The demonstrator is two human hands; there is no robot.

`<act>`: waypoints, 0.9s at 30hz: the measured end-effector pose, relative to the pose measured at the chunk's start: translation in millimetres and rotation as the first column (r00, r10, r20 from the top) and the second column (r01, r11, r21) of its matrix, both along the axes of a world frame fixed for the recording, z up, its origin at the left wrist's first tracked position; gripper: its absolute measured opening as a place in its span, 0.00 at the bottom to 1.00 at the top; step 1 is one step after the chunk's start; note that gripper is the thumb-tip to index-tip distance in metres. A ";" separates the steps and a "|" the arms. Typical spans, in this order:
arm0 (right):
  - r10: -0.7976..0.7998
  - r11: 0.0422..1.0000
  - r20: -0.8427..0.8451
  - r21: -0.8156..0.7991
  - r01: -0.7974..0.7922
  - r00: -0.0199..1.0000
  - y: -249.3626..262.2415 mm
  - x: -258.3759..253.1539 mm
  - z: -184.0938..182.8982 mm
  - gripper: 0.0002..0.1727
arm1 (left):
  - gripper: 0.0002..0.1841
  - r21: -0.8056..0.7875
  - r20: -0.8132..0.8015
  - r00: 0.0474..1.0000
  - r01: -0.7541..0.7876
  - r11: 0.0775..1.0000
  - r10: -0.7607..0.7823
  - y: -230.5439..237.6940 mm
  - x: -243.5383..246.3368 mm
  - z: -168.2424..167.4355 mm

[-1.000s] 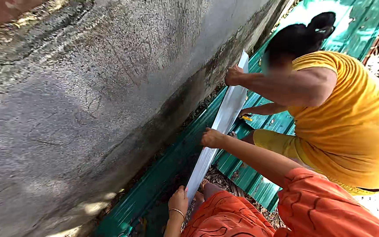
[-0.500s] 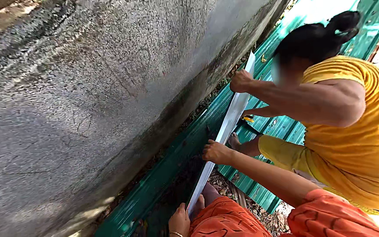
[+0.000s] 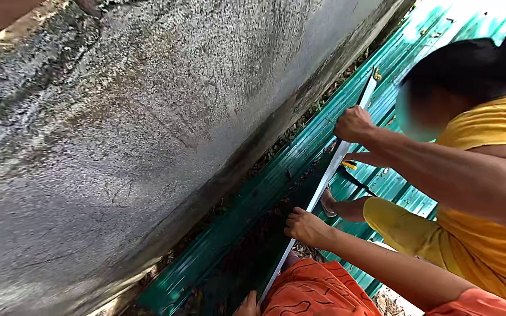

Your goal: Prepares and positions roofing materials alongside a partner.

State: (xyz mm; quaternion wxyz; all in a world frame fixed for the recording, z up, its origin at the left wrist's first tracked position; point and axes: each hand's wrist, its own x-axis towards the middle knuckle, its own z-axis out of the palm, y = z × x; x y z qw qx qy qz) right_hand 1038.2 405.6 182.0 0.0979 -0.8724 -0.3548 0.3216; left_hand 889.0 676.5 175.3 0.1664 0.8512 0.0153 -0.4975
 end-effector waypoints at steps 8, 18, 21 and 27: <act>-0.009 0.999 0.173 0.053 0.000 0.985 -2.3 -3.2 -7.7 0.07 | 0.20 -0.047 -0.024 0.999 -0.032 0.998 0.031 1.7 6.5 8.0; -0.004 0.992 0.312 0.122 -0.036 0.950 -5.7 -1.9 -16.9 0.07 | 0.13 -0.153 0.255 0.961 -0.070 0.986 0.107 8.2 -14.7 -11.7; -0.012 0.991 0.303 0.127 -0.028 0.953 -5.0 -0.1 -15.9 0.07 | 0.12 -0.157 0.336 0.936 -0.054 0.986 0.104 8.8 -16.3 -14.1; -0.032 0.988 0.290 0.153 -0.013 0.957 -8.2 2.6 -15.2 0.08 | 0.13 -0.162 0.277 0.956 -0.056 0.985 0.099 7.5 -5.5 -8.3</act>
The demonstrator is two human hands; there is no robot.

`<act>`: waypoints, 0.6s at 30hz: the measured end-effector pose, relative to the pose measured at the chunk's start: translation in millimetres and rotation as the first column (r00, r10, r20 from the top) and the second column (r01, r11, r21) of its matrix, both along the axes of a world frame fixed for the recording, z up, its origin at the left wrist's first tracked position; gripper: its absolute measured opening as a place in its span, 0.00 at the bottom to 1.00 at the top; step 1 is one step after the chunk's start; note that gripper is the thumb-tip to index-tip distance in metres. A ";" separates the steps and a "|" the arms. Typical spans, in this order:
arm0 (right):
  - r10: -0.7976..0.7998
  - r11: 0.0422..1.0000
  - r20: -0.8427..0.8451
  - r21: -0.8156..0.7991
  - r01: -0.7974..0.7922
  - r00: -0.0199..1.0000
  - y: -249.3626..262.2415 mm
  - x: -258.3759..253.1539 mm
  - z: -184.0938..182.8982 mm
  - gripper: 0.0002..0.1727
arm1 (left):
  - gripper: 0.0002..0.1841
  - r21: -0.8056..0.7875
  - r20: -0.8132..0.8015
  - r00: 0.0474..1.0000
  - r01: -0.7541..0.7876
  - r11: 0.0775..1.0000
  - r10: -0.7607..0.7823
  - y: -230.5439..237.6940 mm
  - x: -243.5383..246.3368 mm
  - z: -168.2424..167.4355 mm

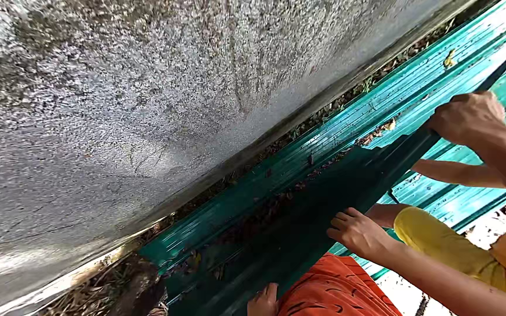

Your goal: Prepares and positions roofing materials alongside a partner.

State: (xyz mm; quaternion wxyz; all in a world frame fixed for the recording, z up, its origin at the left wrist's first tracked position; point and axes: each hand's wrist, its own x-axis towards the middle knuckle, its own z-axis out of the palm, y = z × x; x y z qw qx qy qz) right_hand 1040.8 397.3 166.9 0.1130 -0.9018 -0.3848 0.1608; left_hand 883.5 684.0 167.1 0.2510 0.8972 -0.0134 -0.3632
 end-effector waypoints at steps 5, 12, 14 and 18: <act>0.014 1.000 0.037 0.011 -0.015 0.999 1.3 2.5 4.1 0.07 | 0.13 0.006 -0.009 1.000 -0.017 1.000 0.017 2.1 3.5 6.5; 0.022 1.000 0.040 0.005 -0.022 0.999 0.5 7.6 10.6 0.07 | 0.13 0.009 0.036 0.999 -0.003 1.000 0.003 2.0 4.3 11.0; 0.023 1.000 0.048 0.009 -0.023 0.999 0.8 7.3 9.9 0.07 | 0.13 -0.001 0.009 1.000 -0.009 1.000 0.009 3.1 6.9 12.6; 0.028 1.000 0.034 0.005 -0.028 0.999 1.5 4.9 7.8 0.07 | 0.13 -0.007 0.008 1.000 0.000 1.000 0.000 3.7 4.2 10.2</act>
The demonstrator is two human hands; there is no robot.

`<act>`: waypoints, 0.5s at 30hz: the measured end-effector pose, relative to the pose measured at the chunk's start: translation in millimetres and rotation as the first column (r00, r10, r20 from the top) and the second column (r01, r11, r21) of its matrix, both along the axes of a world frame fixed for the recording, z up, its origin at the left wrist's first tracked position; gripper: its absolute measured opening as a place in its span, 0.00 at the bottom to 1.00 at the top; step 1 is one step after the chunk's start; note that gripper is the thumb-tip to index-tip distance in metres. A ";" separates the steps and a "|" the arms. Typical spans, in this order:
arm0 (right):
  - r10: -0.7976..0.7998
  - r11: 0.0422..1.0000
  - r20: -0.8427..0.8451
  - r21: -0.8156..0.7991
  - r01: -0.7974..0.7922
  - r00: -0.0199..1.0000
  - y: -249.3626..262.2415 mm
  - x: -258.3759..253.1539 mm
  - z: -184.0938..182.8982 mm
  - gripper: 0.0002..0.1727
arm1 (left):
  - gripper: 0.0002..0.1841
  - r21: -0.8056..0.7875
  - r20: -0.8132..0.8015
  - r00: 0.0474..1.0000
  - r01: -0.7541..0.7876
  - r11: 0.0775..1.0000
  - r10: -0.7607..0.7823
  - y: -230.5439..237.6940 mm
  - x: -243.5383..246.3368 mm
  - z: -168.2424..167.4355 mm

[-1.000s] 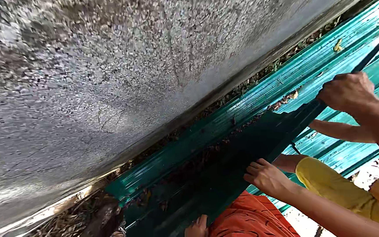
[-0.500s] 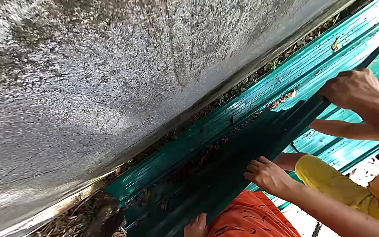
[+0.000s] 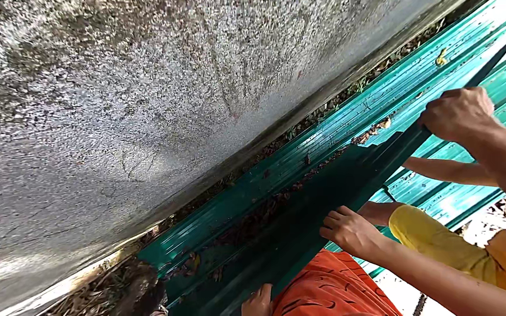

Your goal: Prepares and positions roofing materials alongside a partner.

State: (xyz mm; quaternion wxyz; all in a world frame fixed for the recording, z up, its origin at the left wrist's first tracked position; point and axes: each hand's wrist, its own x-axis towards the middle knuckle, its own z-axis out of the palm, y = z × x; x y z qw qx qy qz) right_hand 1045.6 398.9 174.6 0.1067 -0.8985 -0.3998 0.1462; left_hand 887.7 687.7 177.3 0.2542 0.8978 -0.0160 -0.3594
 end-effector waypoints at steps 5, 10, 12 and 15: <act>0.017 1.000 -0.020 -0.024 -0.017 1.000 0.3 -0.7 0.6 0.08 | 0.13 0.004 -0.008 1.000 -0.003 1.000 0.003 -2.6 -3.7 -2.6; 0.019 0.999 -0.077 -0.027 -0.021 0.997 5.1 2.2 6.2 0.08 | 0.13 0.008 -0.005 1.000 -0.024 1.000 0.024 -1.1 -4.1 -2.4; 0.034 0.998 -0.095 -0.042 -0.038 0.995 4.5 3.9 7.6 0.08 | 0.13 0.011 0.014 0.999 -0.029 1.000 0.029 -2.0 -5.4 -3.5; 0.038 0.996 -0.141 -0.070 -0.048 0.989 4.6 7.8 10.7 0.07 | 0.13 0.011 -0.011 1.000 -0.026 1.000 0.027 -2.7 -3.2 -1.4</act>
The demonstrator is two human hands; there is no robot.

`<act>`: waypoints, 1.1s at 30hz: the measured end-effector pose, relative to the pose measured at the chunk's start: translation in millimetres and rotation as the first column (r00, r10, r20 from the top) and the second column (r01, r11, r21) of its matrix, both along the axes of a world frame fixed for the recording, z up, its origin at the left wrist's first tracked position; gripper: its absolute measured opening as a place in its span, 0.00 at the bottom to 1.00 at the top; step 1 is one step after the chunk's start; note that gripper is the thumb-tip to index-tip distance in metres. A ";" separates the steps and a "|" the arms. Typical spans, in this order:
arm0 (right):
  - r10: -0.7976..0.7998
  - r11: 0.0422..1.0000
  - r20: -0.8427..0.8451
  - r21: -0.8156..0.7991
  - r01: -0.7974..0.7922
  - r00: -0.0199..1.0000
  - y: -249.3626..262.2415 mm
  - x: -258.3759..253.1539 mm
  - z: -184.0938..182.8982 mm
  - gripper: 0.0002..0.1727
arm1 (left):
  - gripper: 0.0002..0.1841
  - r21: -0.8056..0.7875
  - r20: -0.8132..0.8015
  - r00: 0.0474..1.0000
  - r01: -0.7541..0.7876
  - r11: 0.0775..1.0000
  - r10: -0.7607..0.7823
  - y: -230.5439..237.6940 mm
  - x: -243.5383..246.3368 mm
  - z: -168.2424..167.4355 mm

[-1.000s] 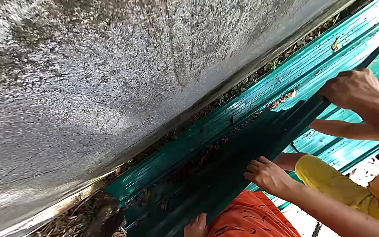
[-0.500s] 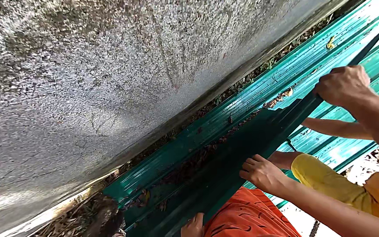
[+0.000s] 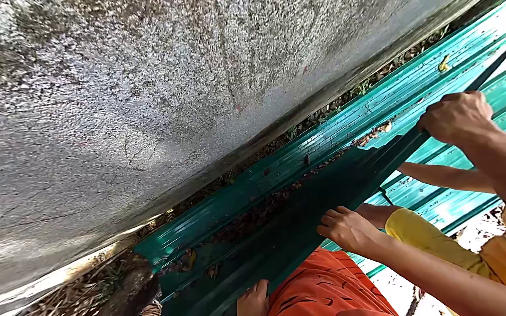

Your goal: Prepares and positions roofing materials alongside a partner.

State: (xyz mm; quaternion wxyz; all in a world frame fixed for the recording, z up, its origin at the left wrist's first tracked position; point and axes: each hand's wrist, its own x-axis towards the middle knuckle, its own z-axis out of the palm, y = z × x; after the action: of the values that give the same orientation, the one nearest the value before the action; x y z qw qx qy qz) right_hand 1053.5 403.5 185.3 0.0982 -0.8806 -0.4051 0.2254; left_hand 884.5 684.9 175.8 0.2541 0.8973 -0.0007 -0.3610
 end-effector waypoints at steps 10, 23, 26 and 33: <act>0.031 0.999 -0.053 -0.034 -0.033 0.998 0.5 9.4 2.5 0.04 | 0.14 0.037 -0.065 0.998 0.009 0.999 -0.007 -1.4 4.9 -2.3; -0.070 0.997 0.058 0.049 0.067 0.996 -11.6 -5.0 -0.9 0.04 | 0.13 0.009 0.123 0.989 0.081 0.997 -0.081 0.3 -2.1 -14.1; -0.112 0.994 -0.027 -0.020 0.112 0.993 -18.5 -12.7 -0.6 0.04 | 0.15 -0.016 -0.032 0.989 0.142 0.990 -0.143 -5.8 6.3 -15.6; -0.258 0.945 -0.240 -0.266 0.192 0.936 -14.3 -19.1 19.4 0.12 | 0.20 -0.064 -0.300 0.902 0.305 0.950 -0.310 -5.7 33.6 -11.7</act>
State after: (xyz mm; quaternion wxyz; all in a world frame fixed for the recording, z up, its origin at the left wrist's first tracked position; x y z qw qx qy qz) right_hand 1034.3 389.2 204.7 0.0718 -0.8874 -0.2537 0.3782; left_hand 918.1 679.2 164.1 0.1977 0.8170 -0.1055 -0.5313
